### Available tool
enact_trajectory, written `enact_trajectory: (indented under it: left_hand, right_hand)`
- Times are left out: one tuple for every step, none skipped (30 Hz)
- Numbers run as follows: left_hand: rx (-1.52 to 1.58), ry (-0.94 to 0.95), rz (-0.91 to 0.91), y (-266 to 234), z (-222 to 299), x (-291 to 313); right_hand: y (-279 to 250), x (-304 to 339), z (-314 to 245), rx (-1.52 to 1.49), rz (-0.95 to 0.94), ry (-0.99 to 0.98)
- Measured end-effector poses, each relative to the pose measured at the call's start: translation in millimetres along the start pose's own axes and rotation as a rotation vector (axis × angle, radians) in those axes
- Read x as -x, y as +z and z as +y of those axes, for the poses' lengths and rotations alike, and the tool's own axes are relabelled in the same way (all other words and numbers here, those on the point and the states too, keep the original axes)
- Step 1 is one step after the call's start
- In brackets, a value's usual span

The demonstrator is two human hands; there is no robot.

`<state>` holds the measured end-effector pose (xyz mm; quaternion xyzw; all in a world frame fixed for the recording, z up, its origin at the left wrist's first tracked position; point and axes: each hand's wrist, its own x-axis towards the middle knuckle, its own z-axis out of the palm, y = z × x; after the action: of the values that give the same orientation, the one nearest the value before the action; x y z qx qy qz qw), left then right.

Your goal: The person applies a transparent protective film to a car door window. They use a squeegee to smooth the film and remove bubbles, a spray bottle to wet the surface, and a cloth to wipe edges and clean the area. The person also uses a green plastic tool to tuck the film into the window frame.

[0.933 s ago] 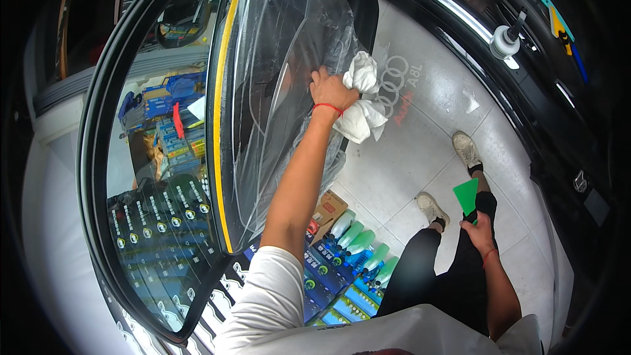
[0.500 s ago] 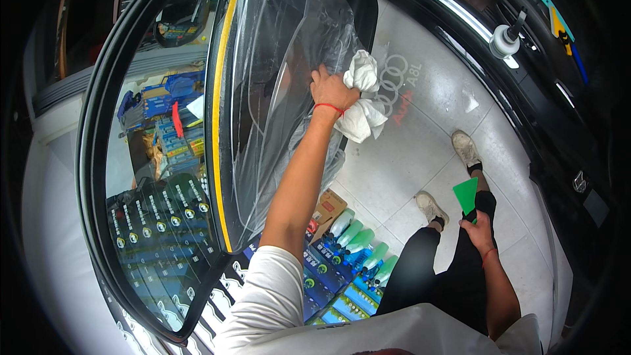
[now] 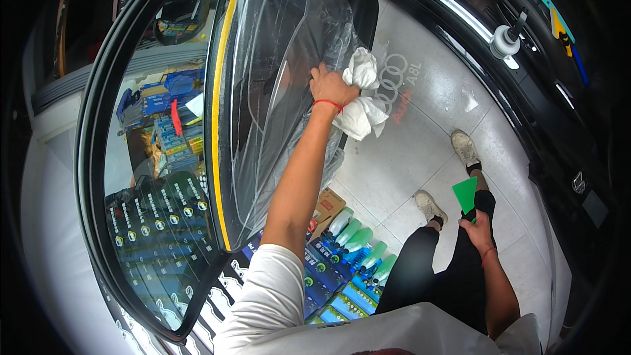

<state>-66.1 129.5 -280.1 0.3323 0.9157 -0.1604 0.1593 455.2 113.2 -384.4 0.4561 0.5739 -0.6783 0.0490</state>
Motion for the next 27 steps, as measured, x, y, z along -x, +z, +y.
enact_trajectory:
  left_hand:
    - [-0.012,-0.003,-0.005,0.2,0.0,-0.1]
    - [-0.024,-0.005,-0.009,0.3,-0.1,0.0]
    - [-0.012,-0.006,-0.002,0.5,-0.6,0.3]
    - [-0.001,-0.006,0.006,1.0,-0.9,0.9]
    - [0.009,-0.006,0.013,1.4,-1.0,1.3]
    - [0.009,-0.006,0.018,1.7,-1.0,0.9]
    - [0.009,-0.006,0.022,2.5,-1.5,0.6]
    - [0.009,-0.007,0.027,3.5,-2.0,0.6]
    - [0.023,0.002,0.05,4.9,-2.4,1.3]
    - [0.038,0.013,0.073,6.0,-2.3,2.0]
    - [0.053,0.023,0.097,6.9,-2.2,2.3]
    - [0.053,0.024,0.098,7.4,-2.4,2.3]
    - [0.054,0.026,0.099,7.6,-2.9,2.5]
    - [0.055,0.027,0.1,7.9,-3.3,2.5]
    - [0.06,0.025,0.1,8.3,-3.4,2.4]
    - [0.064,0.024,0.099,7.4,-2.3,2.7]
    - [0.068,0.023,0.098,6.4,-1.3,3.0]
    - [0.042,0.02,0.076,5.0,-0.6,2.5]
    - [0.016,0.015,0.055,3.5,-0.8,0.9]
    - [-0.01,0.011,0.033,2.4,-0.8,-0.1]
    - [-0.003,0.007,0.029,2.0,-0.3,-0.3]
    - [0.004,0.003,0.024,1.6,0.7,-0.9]
    - [0.012,0.0,0.02,1.2,1.4,-1.2]
    - [0.016,-0.003,0.017,0.7,1.9,-1.4]
    - [0.02,-0.006,0.014,1.3,1.7,-1.7]
    - [0.025,-0.009,0.011,1.8,1.6,-1.9]
    - [0.031,-0.011,0.025,2.7,1.5,-1.4]
  right_hand:
    - [0.2,-0.3,0.8,-0.003,0.0,-0.002]
    - [0.1,-0.5,1.5,-0.006,0.001,-0.004]
    - [-0.2,-0.6,2.3,0.004,0.002,-0.014]
    - [-0.2,-0.5,2.9,0.013,0.004,-0.023]
    - [-0.1,-0.4,3.5,0.022,0.007,-0.032]
    - [-0.2,-0.5,4.1,0.022,0.009,-0.033]
    - [-0.1,-0.4,4.2,0.022,0.01,-0.033]
    - [-0.1,-0.4,4.4,0.022,0.01,-0.034]
    - [-0.1,0.0,4.6,0.021,0.009,-0.026]
    - [-0.5,0.2,2.4,0.02,0.009,-0.018]
    - [-0.8,0.4,0.3,0.019,0.009,-0.01]
    - [-1.0,0.6,-1.8,0.016,0.008,-0.001]
    - [-1.4,0.7,-2.1,0.015,0.006,0.007]
    - [-1.7,0.9,-2.6,0.013,0.004,0.016]
    - [-1.6,0.6,-1.3,0.015,0.007,0.009]
    - [-0.9,0.0,1.7,0.018,0.011,0.002]
    - [-0.5,-0.3,4.6,0.02,0.014,-0.004]
    - [-0.3,-0.3,7.5,0.014,0.014,-0.007]
    - [0.0,-0.6,8.2,0.008,0.013,-0.01]
    - [0.1,-0.8,8.9,0.002,0.012,-0.013]
    - [0.2,-0.9,9.6,-0.001,0.009,-0.009]
    - [-0.1,-0.9,9.7,-0.005,0.007,-0.005]
    - [-0.3,-1.0,9.7,-0.008,0.006,-0.001]
    - [-0.5,-1.1,9.8,-0.004,0.005,-0.002]
    - [-0.8,-1.1,8.1,0.001,0.003,-0.003]
    - [-1.0,-1.1,6.5,0.006,0.002,-0.004]
    - [-1.3,-1.1,4.8,0.01,0.005,-0.005]
